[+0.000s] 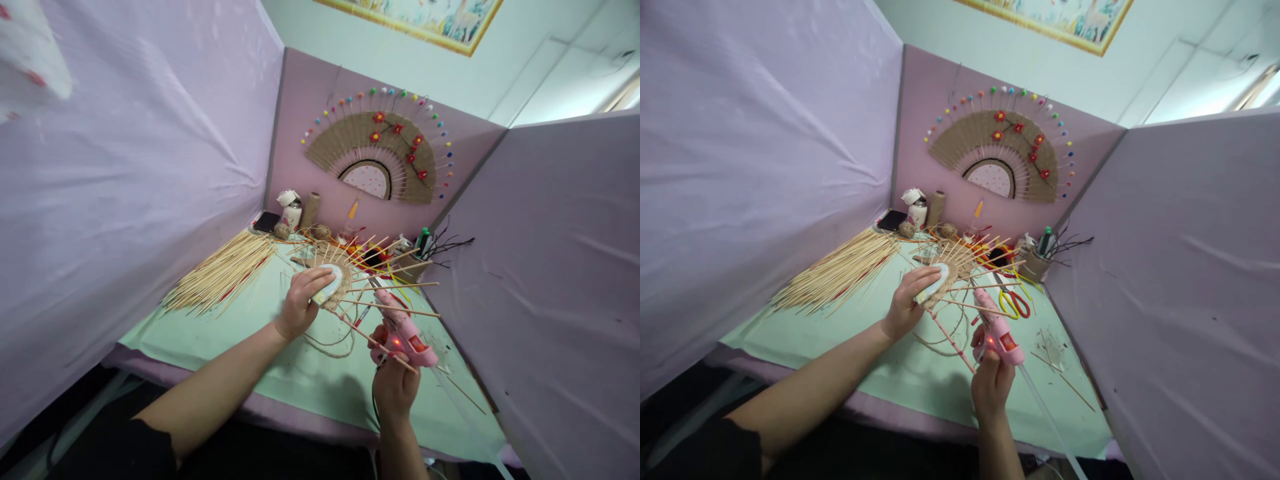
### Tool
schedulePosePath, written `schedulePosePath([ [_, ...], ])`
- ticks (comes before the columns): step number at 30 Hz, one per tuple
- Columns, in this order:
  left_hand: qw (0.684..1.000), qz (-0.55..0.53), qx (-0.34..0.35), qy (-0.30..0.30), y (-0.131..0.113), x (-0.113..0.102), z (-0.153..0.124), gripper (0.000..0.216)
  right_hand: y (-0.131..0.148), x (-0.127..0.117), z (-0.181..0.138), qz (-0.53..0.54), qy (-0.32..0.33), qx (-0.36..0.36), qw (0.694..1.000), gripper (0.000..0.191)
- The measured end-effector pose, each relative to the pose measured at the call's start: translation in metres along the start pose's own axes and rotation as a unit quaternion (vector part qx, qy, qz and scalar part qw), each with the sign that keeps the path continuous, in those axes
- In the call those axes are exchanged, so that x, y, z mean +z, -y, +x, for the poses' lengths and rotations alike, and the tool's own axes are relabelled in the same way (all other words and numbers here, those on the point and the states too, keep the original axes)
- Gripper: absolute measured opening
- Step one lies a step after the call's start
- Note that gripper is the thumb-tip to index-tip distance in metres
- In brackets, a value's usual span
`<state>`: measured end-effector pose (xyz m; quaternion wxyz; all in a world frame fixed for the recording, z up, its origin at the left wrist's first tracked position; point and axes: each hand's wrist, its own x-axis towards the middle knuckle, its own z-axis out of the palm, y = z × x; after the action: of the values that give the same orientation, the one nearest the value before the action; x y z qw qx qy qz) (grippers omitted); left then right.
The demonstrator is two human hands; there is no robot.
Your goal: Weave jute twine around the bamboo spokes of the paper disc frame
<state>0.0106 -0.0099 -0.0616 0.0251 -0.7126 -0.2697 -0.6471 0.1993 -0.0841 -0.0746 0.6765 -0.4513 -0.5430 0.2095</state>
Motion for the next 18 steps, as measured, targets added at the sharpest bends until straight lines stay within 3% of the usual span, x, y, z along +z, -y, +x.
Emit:
schedulePosePath([
  [5,1.0,-0.009,0.006,0.004,-0.001,-0.001,0.001,0.039,0.001,-0.005,0.007,-0.015,-0.017,0.003,1.0,0.037],
  [9,1.0,0.0,0.012,0.007,-0.001,-0.002,0.002,0.038,-0.013,-0.049,0.038,-0.218,-0.038,-0.022,0.975,0.046],
  [11,1.0,0.002,0.016,0.01,-0.001,-0.002,0.001,0.038,-0.029,-0.084,0.057,-0.336,-0.016,-0.018,0.942,0.05],
  [13,1.0,0.005,0.019,0.015,0.0,-0.001,0.001,0.038,-0.048,-0.119,0.072,-0.442,0.051,0.015,0.895,0.046],
  [16,0.999,0.008,0.03,0.03,0.002,0.0,-0.001,0.039,-0.079,-0.159,0.079,-0.604,0.118,0.051,0.787,0.035],
  [18,0.998,0.013,0.039,0.043,0.005,0.001,-0.003,0.038,-0.093,-0.174,0.076,-0.66,0.138,0.063,0.736,0.032],
])
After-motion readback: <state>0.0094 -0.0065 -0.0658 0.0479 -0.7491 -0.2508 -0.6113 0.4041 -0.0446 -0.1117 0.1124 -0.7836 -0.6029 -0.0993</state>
